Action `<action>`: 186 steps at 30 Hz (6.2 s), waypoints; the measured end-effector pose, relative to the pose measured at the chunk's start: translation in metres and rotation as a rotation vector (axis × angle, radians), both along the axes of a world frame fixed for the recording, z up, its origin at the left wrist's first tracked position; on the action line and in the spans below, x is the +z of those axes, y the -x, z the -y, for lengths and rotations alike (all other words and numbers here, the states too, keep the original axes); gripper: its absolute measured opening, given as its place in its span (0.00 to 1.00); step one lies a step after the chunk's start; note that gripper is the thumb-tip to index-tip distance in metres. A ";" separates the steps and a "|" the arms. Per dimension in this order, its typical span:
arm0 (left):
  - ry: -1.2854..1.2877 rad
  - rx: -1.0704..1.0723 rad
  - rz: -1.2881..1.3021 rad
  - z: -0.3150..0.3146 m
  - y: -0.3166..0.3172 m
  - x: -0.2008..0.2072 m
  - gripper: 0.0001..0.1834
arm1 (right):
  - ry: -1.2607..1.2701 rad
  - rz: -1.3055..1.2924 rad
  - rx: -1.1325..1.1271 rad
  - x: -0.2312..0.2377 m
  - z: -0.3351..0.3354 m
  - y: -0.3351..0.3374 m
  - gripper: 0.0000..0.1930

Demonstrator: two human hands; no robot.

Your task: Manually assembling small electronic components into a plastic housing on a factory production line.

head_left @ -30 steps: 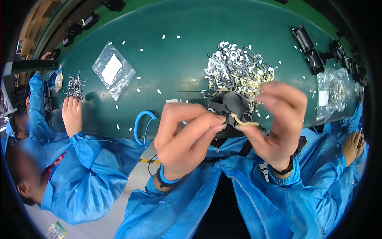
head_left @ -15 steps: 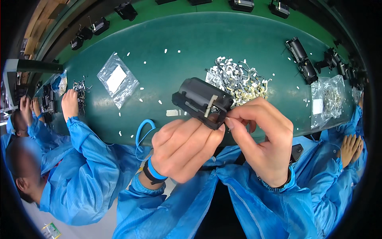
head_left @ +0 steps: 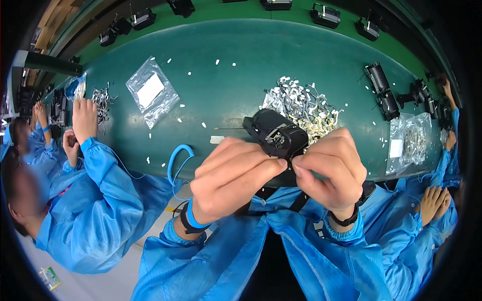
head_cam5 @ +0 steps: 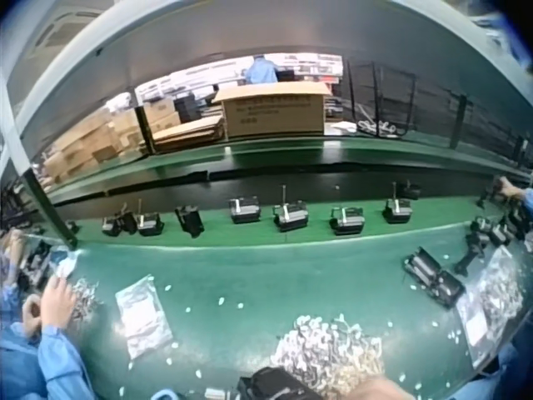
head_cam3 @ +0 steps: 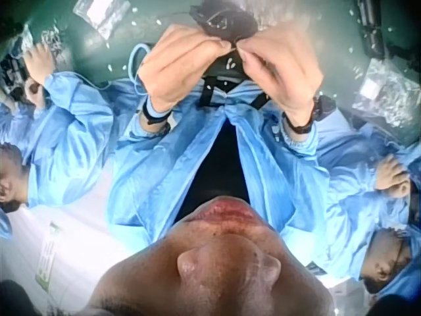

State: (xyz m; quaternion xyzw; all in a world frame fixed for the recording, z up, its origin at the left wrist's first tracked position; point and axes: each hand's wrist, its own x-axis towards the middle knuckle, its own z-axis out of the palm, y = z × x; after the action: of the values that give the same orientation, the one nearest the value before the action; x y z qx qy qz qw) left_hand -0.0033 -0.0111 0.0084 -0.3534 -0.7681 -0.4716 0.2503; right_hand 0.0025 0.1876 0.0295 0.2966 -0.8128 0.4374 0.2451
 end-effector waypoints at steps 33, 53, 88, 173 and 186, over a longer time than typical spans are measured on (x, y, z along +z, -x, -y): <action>-0.213 -0.033 0.239 -0.008 -0.003 0.003 0.10 | -0.095 -0.015 -0.011 0.002 -0.011 0.001 0.17; -0.243 -0.167 0.343 -0.003 -0.001 0.002 0.07 | -0.261 -0.167 0.138 0.014 -0.029 0.010 0.18; -0.387 -0.312 0.483 0.019 -0.005 -0.002 0.10 | -0.146 0.021 0.193 0.018 -0.015 0.012 0.20; -0.470 -0.125 0.192 0.029 0.010 0.076 0.32 | -0.520 0.424 -0.278 -0.008 -0.043 0.026 0.11; -0.654 0.118 0.510 0.030 -0.052 0.001 0.30 | -0.322 0.420 -0.426 -0.043 -0.012 0.006 0.04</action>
State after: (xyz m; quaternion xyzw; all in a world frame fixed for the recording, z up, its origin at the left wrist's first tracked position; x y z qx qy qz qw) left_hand 0.0492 -0.0406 0.0098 -0.0829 -0.6341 -0.7479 0.1778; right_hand -0.0038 0.1998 -0.0139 0.0586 -0.9479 0.2937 0.1082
